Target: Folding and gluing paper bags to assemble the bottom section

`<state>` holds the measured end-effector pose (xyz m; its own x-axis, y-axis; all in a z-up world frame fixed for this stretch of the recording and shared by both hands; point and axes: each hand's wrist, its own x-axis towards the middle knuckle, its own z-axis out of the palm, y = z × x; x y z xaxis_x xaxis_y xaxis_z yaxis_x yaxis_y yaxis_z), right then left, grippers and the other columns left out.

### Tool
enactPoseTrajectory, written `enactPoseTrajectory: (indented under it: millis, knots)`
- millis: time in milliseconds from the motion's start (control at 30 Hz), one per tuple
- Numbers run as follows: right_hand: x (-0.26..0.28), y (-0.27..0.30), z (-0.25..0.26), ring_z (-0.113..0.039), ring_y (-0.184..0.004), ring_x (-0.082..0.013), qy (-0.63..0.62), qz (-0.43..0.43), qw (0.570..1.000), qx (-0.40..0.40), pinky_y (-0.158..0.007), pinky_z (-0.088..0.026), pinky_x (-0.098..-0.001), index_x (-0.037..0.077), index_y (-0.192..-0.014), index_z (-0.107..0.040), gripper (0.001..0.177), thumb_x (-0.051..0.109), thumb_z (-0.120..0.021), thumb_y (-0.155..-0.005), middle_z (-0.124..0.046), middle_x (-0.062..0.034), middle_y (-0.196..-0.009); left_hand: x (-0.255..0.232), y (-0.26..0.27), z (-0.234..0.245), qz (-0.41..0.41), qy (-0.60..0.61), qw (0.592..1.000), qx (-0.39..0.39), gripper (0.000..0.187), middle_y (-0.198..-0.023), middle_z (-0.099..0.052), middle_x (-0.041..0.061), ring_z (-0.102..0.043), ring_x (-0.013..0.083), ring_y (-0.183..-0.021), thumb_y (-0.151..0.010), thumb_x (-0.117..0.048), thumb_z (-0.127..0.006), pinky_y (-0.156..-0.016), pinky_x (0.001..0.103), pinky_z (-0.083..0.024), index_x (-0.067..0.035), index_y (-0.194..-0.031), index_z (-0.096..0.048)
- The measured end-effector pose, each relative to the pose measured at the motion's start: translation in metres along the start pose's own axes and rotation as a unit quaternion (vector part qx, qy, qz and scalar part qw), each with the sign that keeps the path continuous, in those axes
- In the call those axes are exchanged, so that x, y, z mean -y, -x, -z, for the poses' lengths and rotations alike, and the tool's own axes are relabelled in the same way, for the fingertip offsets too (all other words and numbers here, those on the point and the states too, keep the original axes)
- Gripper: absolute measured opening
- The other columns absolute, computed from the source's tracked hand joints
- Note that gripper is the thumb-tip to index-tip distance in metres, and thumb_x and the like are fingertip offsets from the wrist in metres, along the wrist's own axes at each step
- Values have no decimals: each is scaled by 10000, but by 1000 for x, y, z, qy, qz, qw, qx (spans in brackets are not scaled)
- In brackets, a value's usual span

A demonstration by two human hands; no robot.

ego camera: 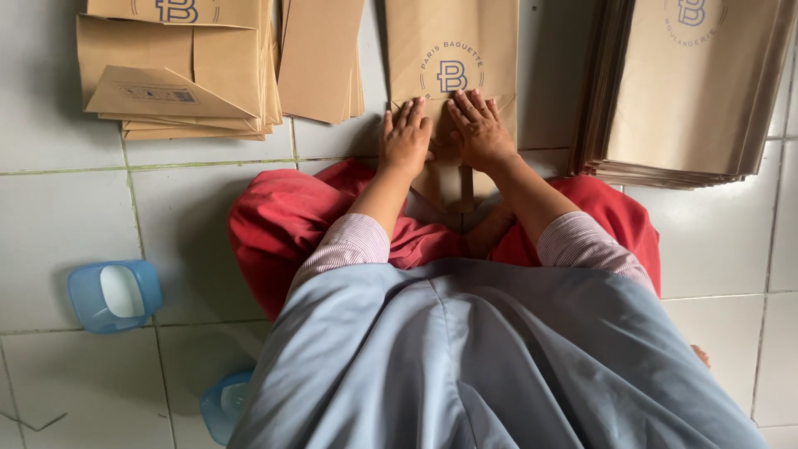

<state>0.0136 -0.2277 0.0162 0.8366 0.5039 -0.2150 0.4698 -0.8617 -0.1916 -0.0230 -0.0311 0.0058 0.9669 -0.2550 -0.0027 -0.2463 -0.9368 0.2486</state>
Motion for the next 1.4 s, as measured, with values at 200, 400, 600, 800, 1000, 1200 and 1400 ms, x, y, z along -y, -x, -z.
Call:
enactPoseTrajectory:
  millis: [200,400,600,800,1000,1200,1400]
  knots:
    - [19,-9,0,-292,-1533,-399,95,-18,995,-9,-1212,-294,-610,127,-1622,-398,683,261,-565,-973,-322,-133,-1690,9,-19,-30,6,-20,1000,-2,513,-1564,-478,116,-479,330,-1438,-1011,-127,-599,-1127,725,-304,-274,-1492,-498]
    - [45,-9,-12,-219,-1573,-364,27,-79,996,3,-1263,-199,-556,112,-1638,-348,651,245,-454,-1010,-271,-137,-1709,-16,-45,-52,53,-109,985,122,465,-1546,-411,192,-392,438,-1392,-1081,-146,-384,-1099,770,-222,-224,-1535,-447]
    - [18,17,28,-163,-1602,-299,59,-73,994,55,-1274,-48,-629,156,-1678,-226,684,269,-404,-1026,-152,-96,-1750,-30,-43,-7,104,-115,951,269,571,-1700,-150,151,-160,452,-1545,-1095,-100,-207,-1139,842,49,-257,-1643,-182]
    - [-38,31,26,-160,-1598,-252,26,-157,978,132,-1239,92,-689,188,-1683,-104,729,575,-252,-1083,-72,-67,-1752,-25,-3,67,104,-40,948,300,825,-1749,26,62,-1,285,-1615,-1025,-390,-630,-1147,828,125,-265,-1667,-127]
    - [-22,33,38,-85,-1592,-248,53,-202,970,123,-1131,227,-742,186,-1665,-114,753,608,-229,-1053,-97,-26,-1740,-18,5,61,65,-43,959,272,757,-1738,108,-16,86,189,-1605,-1039,-572,-435,-1182,762,116,-313,-1666,-99]
    - [11,23,26,-139,-1582,-325,58,-65,996,6,-1227,15,-665,77,-1662,-234,798,538,-437,-1042,-225,-159,-1711,-21,5,64,67,-73,955,281,807,-1737,138,21,116,225,-1606,-1047,-551,-490,-1184,783,141,-263,-1673,-72]
    - [41,18,-7,-108,-1610,-298,-1,39,998,42,-1302,-158,-544,158,-1675,-169,817,653,-320,-1043,-126,-98,-1747,-22,5,69,90,-32,955,281,814,-1729,183,-20,152,187,-1599,-1052,-464,-532,-1200,782,104,-224,-1670,-58]
